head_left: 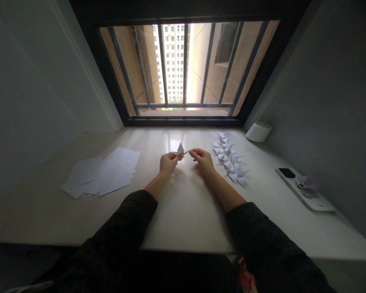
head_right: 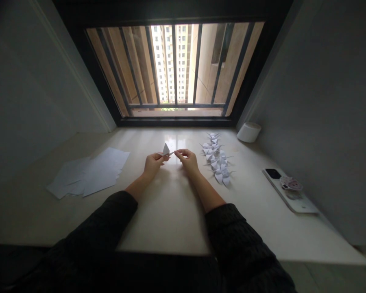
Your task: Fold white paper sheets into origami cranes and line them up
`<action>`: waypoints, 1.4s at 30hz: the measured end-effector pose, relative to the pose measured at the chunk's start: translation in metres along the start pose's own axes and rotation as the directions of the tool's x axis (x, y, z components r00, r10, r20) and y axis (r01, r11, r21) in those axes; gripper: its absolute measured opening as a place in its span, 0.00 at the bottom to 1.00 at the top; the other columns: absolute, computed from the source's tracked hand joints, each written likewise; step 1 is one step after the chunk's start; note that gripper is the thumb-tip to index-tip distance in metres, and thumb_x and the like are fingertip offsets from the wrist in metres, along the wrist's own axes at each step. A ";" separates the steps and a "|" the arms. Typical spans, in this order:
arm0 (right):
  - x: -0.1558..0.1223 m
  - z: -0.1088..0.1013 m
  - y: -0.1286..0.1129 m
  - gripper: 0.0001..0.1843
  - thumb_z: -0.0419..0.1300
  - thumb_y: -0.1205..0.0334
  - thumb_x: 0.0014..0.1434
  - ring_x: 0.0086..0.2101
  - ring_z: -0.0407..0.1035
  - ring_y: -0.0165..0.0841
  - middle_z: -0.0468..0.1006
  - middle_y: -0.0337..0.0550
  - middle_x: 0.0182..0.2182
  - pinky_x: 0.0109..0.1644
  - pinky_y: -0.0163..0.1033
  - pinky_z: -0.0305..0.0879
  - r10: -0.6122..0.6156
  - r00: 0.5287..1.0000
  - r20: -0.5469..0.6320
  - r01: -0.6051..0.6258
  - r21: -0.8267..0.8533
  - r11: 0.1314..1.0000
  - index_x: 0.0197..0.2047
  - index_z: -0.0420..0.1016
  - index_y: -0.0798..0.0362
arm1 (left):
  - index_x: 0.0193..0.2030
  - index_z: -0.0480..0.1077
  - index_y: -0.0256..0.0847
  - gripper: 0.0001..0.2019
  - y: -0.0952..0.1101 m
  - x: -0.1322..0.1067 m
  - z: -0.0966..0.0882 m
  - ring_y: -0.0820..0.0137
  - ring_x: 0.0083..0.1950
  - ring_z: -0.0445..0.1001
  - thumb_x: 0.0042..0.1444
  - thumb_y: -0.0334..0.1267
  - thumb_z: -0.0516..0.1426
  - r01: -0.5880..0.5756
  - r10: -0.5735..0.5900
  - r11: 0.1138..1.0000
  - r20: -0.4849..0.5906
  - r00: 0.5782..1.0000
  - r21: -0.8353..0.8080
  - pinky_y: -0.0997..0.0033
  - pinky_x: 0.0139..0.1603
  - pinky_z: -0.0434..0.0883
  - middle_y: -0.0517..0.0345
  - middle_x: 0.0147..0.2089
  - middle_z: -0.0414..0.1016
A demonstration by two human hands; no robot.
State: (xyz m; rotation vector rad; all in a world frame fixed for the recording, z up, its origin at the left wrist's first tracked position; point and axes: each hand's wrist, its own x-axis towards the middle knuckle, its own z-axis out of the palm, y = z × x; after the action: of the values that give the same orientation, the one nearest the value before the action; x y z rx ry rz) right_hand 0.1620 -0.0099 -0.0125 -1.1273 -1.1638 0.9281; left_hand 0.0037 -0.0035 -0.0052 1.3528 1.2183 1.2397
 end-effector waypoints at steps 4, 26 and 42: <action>0.001 -0.005 -0.005 0.19 0.63 0.44 0.46 0.32 0.67 0.32 0.77 0.43 0.31 0.30 0.35 0.64 0.058 0.998 -0.005 -0.057 0.040 0.998 0.34 0.78 0.50 | 0.30 0.77 0.37 0.15 0.000 0.000 -0.001 0.64 0.36 0.77 0.43 0.49 0.63 0.018 -0.018 1.000 -0.008 1.000 0.001 0.71 0.29 0.69 0.48 0.33 0.79; 0.006 -0.011 0.007 0.18 0.67 0.46 0.42 0.30 0.67 0.33 0.79 0.45 0.28 0.32 0.37 0.61 -0.063 0.998 -0.003 0.062 -0.164 0.984 0.29 0.81 0.53 | 0.32 0.77 0.37 0.16 -0.005 0.003 -0.004 0.66 0.35 0.76 0.44 0.49 0.61 -0.033 0.024 0.989 0.066 0.998 0.141 0.72 0.32 0.67 0.51 0.32 0.79; 0.004 -0.008 0.003 0.19 0.68 0.46 0.39 0.24 0.65 0.27 0.76 0.40 0.25 0.27 0.33 0.61 0.130 0.989 0.074 -0.135 0.070 0.988 0.29 0.80 0.52 | 0.32 0.76 0.36 0.16 0.003 0.001 -0.004 0.65 0.38 0.77 0.42 0.47 0.63 0.060 -0.056 0.997 0.078 0.995 -0.050 0.72 0.33 0.67 0.47 0.35 0.79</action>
State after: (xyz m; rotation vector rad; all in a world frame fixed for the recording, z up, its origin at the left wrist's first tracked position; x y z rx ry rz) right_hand 0.1709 -0.0069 -0.0148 -1.1296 -1.1107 1.1125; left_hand 0.0004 -0.0030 -0.0018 1.3060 1.1562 1.1604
